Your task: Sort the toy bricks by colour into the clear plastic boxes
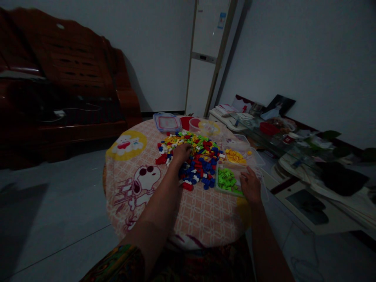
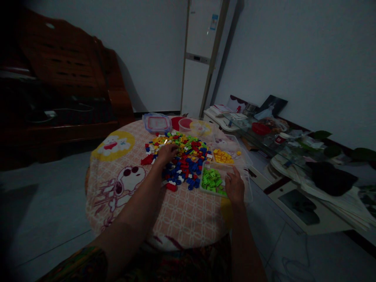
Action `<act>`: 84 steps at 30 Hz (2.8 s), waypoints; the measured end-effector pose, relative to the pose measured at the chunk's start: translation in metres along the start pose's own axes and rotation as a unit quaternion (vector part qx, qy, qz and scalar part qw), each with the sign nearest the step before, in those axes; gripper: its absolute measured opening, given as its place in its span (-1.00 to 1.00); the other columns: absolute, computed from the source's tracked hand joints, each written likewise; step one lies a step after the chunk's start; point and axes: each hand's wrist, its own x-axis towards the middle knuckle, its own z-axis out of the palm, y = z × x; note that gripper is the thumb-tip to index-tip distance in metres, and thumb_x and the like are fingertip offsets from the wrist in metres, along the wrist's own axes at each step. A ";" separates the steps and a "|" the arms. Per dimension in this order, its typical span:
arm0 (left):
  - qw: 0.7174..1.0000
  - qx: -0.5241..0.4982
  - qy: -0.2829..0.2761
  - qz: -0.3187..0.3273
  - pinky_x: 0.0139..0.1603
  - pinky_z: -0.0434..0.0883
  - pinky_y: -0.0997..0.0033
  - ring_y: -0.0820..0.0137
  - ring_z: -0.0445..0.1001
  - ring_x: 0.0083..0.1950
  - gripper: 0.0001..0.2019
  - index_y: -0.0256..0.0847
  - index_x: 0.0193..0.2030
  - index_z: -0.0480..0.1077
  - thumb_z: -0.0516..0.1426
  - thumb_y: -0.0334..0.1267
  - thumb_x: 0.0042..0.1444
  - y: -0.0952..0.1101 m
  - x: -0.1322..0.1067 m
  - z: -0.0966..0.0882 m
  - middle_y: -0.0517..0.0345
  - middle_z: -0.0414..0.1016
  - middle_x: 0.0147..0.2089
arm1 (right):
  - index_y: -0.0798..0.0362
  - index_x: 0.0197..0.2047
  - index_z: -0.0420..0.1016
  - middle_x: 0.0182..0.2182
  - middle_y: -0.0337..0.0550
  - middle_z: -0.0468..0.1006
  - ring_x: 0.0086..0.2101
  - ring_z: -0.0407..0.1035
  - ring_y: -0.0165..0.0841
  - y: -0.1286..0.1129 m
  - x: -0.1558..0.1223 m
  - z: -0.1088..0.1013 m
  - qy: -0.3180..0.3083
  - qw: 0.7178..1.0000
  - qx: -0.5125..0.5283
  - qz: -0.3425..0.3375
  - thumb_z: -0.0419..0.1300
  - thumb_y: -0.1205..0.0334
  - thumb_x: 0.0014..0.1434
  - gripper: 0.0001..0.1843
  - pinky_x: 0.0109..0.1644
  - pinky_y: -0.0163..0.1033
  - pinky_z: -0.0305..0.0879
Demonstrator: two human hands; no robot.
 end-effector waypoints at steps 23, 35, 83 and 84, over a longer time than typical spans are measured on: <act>0.969 -0.150 -0.043 0.194 0.14 0.43 0.39 0.32 0.58 0.04 -0.66 -0.16 0.06 0.59 0.11 -0.39 0.21 0.057 -0.016 0.014 0.10 0.65 0.03 | 0.11 -0.16 0.67 0.26 0.16 0.42 -0.16 0.56 -0.14 0.001 -0.001 0.000 -0.009 1.000 -0.003 -0.001 0.02 0.14 0.21 -0.60 0.10 0.01 0.42; 0.999 -0.015 0.042 -0.025 0.20 0.40 0.31 0.24 0.54 0.12 -0.67 -0.13 0.07 0.58 0.12 -0.30 0.22 -0.012 0.000 -0.010 0.06 0.62 0.08 | 0.12 -0.15 0.66 0.28 0.16 0.39 -0.17 0.56 -0.14 0.001 0.000 0.000 -0.019 1.000 -0.008 0.008 0.03 0.12 0.22 -0.59 0.11 0.02 0.41; 0.925 -0.224 -0.118 0.282 -0.03 0.45 0.43 0.33 0.59 -0.09 -0.73 -0.21 -0.07 0.62 0.18 -0.34 0.12 0.076 -0.027 0.032 0.09 0.67 -0.09 | 0.14 -0.17 0.66 0.26 0.21 0.40 -0.19 0.57 -0.13 0.003 0.000 0.001 -0.005 1.000 -0.002 -0.007 0.02 0.10 0.24 -0.58 0.06 0.03 0.43; 0.932 -0.213 -0.107 0.273 -0.02 0.45 0.41 0.32 0.59 -0.09 -0.73 -0.21 -0.06 0.62 0.17 -0.33 0.13 0.072 -0.024 0.028 0.09 0.68 -0.10 | 0.13 -0.17 0.66 0.26 0.20 0.41 -0.20 0.57 -0.14 0.003 0.000 0.001 -0.006 1.000 -0.003 -0.007 0.02 0.10 0.24 -0.59 0.06 0.02 0.43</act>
